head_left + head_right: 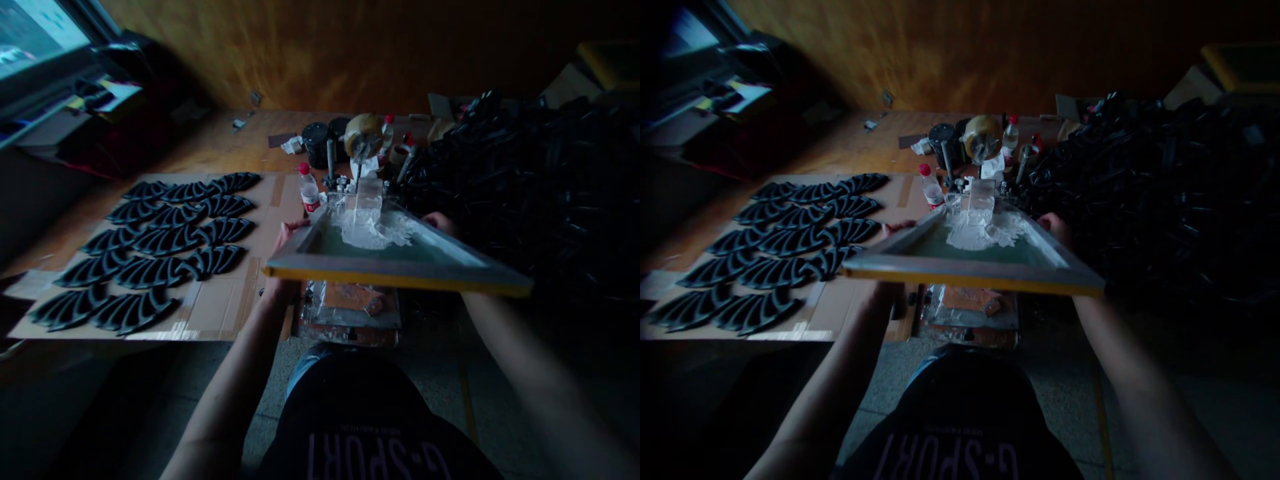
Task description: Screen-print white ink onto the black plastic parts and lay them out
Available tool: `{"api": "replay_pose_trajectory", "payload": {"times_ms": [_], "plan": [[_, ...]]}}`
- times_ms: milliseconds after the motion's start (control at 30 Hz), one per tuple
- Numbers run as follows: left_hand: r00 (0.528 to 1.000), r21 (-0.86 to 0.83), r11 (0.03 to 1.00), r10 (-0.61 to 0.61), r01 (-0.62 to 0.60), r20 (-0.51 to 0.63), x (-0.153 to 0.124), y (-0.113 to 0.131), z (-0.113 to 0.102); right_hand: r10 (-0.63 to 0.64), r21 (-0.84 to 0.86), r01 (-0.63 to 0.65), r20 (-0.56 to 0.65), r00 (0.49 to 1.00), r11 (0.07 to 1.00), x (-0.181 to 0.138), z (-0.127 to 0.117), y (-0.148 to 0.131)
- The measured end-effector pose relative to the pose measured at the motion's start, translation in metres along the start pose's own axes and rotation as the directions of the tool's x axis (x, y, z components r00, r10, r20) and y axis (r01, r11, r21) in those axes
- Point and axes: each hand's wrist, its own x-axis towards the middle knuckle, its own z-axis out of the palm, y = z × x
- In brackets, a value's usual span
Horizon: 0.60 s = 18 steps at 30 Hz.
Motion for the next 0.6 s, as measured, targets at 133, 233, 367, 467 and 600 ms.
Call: {"api": "replay_pose_trajectory", "payload": {"times_ms": [133,233,367,467,600], "plan": [[0.997,-0.063,0.996,0.056,-0.058,-0.044,0.024,0.017,0.027,-0.15,-0.065,0.169,0.233,0.961,0.983,-0.06,0.05,-0.002],[0.994,-0.077,0.997,-0.021,0.013,-0.106,0.005,-0.003,0.038,-0.208,-0.2,0.285,0.335,0.919,0.938,-0.089,0.078,-0.029],[0.823,0.068,0.838,-0.545,0.542,0.16,-0.06,-0.065,0.043,-0.057,-0.196,0.124,0.316,0.947,0.973,-0.116,0.085,-0.075],[0.737,0.038,0.745,-0.664,0.666,0.128,-0.096,-0.098,0.028,-0.294,0.015,0.306,0.328,0.898,0.952,-0.135,0.082,-0.097],[0.786,0.123,0.778,-0.6,0.617,-0.146,-0.094,-0.112,-0.051,-0.415,0.054,0.422,0.324,0.85,0.905,-0.13,0.057,-0.061]]}}
